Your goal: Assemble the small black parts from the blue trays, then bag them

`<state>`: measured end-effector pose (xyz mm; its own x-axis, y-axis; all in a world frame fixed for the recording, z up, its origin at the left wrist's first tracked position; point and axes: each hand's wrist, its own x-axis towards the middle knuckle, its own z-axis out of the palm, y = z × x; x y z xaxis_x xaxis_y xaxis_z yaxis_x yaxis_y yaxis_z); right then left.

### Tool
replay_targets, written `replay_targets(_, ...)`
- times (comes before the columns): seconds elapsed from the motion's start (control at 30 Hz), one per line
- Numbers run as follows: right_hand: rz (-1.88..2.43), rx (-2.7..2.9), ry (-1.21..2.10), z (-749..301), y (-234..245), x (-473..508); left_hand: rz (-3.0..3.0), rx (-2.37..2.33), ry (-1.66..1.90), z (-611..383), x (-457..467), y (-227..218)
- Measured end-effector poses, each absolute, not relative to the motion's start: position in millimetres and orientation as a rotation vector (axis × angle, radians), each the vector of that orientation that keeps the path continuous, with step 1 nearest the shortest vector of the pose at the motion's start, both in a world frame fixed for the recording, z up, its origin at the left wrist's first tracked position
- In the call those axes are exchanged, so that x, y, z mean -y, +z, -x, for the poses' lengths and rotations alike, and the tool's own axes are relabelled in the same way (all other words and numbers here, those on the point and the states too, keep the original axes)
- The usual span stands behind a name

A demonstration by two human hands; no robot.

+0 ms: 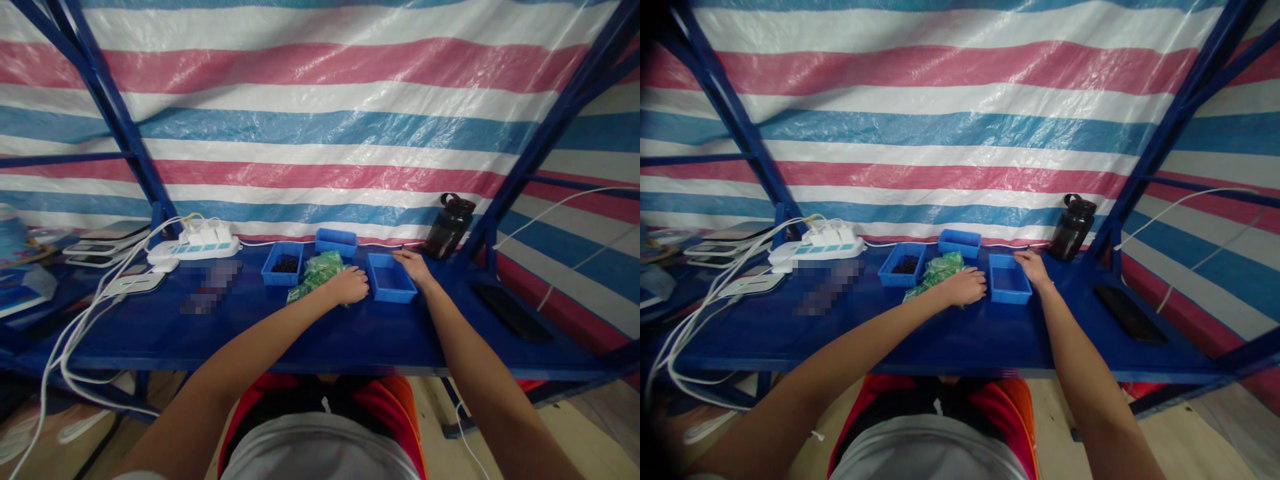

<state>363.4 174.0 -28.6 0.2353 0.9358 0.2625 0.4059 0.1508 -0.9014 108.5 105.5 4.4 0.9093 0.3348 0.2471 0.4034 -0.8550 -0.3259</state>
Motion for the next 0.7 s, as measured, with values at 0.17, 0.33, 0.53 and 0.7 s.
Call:
replay_targets(0.17,1.471,1.408,0.548,-341,-30,-179,2.751,0.730,-0.554,-65,-112,43)
replay_targets(0.33,1.486,1.500,0.529,-320,-25,-177,2.466,1.418,-0.837,32,-134,63)
replay_targets(0.53,1.491,1.638,0.382,-305,3,-163,2.221,2.129,-0.802,102,-153,34)
replay_targets(0.7,1.206,1.929,-0.190,-252,45,-90,2.243,2.247,-0.774,112,-157,17)
